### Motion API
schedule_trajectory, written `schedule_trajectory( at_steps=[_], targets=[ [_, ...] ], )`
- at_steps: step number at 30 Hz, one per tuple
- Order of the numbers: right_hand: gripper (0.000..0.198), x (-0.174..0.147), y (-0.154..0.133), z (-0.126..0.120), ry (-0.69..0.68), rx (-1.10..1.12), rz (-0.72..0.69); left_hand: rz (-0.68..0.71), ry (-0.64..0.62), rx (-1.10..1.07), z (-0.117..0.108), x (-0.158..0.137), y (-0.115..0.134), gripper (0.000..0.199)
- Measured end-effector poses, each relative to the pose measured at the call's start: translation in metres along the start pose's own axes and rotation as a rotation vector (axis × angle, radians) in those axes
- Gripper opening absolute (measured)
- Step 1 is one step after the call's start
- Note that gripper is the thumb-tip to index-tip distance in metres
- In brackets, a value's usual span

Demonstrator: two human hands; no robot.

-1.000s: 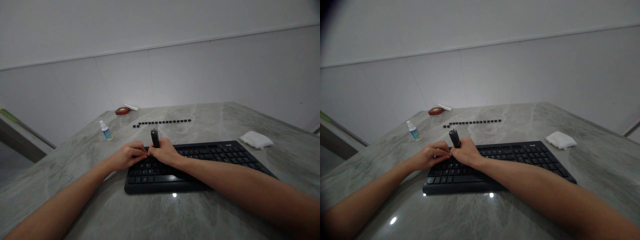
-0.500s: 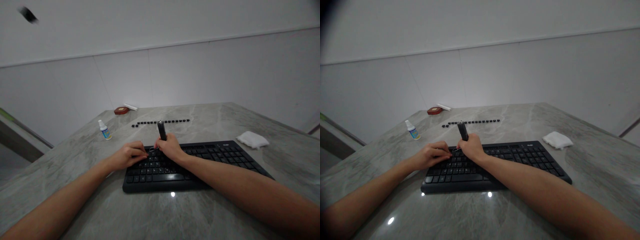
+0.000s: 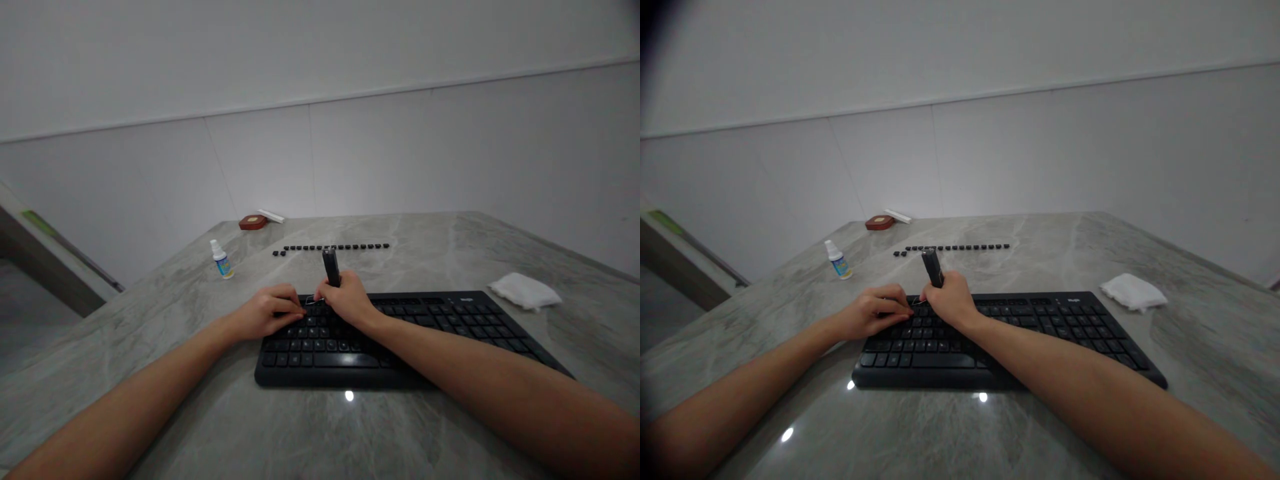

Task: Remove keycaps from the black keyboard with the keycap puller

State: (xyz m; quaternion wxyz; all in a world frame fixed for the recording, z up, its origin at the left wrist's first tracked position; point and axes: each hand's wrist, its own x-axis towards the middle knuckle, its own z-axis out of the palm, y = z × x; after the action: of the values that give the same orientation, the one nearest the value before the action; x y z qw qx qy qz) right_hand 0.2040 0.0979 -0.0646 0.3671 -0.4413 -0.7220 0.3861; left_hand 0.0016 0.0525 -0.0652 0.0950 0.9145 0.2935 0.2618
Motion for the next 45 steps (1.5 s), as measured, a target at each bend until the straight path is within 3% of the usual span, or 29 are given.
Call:
schedule_trajectory(
  at_steps=[21,34,39,45],
  targets=[
    [0.019,0.0002,0.0028,0.0029,-0.053,-0.003,-0.06,-0.007,0.0,-0.001,0.0005,-0.0014,-0.0019,0.018],
    [0.012,-0.0052,0.0014,0.0011,-0.186,-0.176,-0.227,-0.049,0.033,0.034,-0.0039,-0.0055,0.0004,0.012],
    [0.014,-0.0071,0.0011,0.0017,-0.188,-0.238,-0.259,-0.008,0.018,0.038,-0.0045,-0.0059,-0.0004,0.02],
    [0.013,-0.0095,0.0043,0.004,-0.167,-0.388,-0.423,-0.033,-0.016,-0.006,-0.0034,-0.003,0.0051,0.018]
  ],
)
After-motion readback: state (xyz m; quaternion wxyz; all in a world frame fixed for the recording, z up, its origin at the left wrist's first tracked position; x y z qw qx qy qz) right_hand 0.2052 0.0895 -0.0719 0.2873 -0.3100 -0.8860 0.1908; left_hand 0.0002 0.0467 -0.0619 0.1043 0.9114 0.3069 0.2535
